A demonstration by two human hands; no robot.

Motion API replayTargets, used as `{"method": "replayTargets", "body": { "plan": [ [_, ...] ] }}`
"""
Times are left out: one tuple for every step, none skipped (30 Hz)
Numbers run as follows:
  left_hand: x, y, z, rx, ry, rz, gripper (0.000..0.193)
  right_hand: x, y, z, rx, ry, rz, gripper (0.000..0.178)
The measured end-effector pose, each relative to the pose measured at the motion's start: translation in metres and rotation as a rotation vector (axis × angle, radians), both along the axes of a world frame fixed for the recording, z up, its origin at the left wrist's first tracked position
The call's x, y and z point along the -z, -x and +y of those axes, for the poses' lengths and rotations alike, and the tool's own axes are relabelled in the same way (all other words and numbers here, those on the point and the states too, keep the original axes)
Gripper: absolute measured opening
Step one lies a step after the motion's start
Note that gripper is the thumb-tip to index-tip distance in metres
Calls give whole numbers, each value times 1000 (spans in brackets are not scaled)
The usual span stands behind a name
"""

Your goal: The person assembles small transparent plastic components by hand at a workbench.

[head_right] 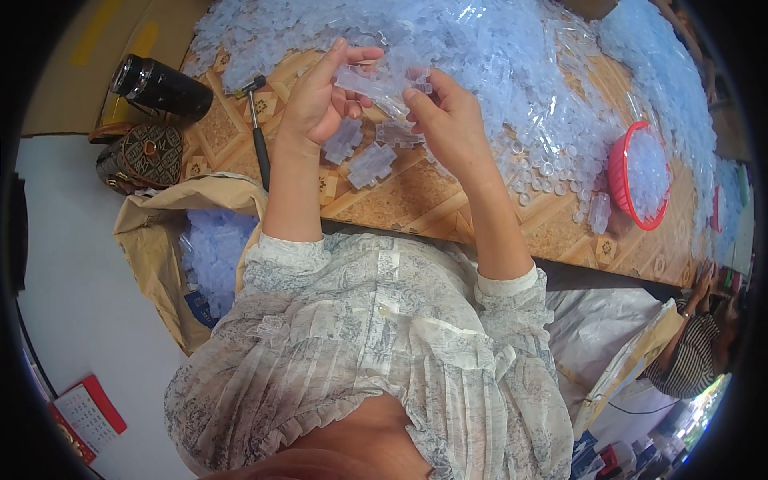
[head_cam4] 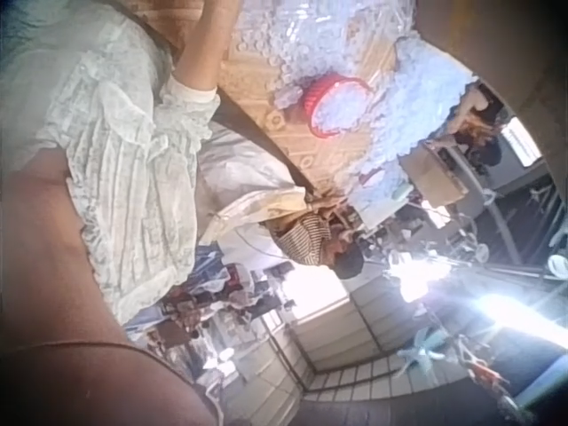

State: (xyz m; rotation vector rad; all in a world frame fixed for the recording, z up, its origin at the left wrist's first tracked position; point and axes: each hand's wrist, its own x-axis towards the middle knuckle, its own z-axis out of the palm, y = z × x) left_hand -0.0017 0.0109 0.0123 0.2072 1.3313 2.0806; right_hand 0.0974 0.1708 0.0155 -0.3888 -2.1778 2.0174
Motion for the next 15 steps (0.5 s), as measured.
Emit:
{"method": "replayTargets", "body": {
  "plan": [
    [1, 1, -2, -4, 2, 0, 45, 1, 0, -2, 9, -95, 13, 32],
    [2, 1, -3, 21, -51, 7, 49, -1, -1, -3, 5, -93, 13, 32],
    [3, 2, -5, 48, -105, 16, 52, -3, -1, -4, -18, -132, -14, 32],
    [5, 3, -6, 44, -104, 16, 52, -5, -1, -5, -41, -171, -41, 32],
    [6, 5, -8, 65, -158, 3, 50, -6, -2, -6, -45, -169, -40, 32],
    [7, 6, -8, 89, -213, -10, 49, -6, -2, -7, -48, -170, -37, 32],
    [7, 6, -8, 89, -212, -8, 49, -6, -2, -7, -52, -170, -34, 32],
    [7, 5, -9, 90, -196, 52, 44, -5, -2, -8, -53, -168, -33, 32],
    [7, 5, -9, 94, -181, 110, 40, -2, -3, -7, -12, -131, 23, 32],
    [6, 3, -8, 96, -181, 111, 40, -1, -3, -7, 29, -94, 79, 32],
    [6, 0, -6, 46, -148, 196, 38, -1, -3, -5, 31, -93, 80, 32],
    [6, -3, -5, -4, -115, 280, 38, -1, -3, -2, 72, -10, 82, 32],
    [5, -6, -5, -2, -114, 280, 38, -1, -4, 1, 113, 73, 85, 32],
    [4, -9, -4, -84, -98, 339, 37, 1, -4, 5, 122, 70, 92, 32],
    [3, -11, -2, -167, -82, 399, 38, 0, -5, 4, 125, 70, 94, 32]
  ]
}}
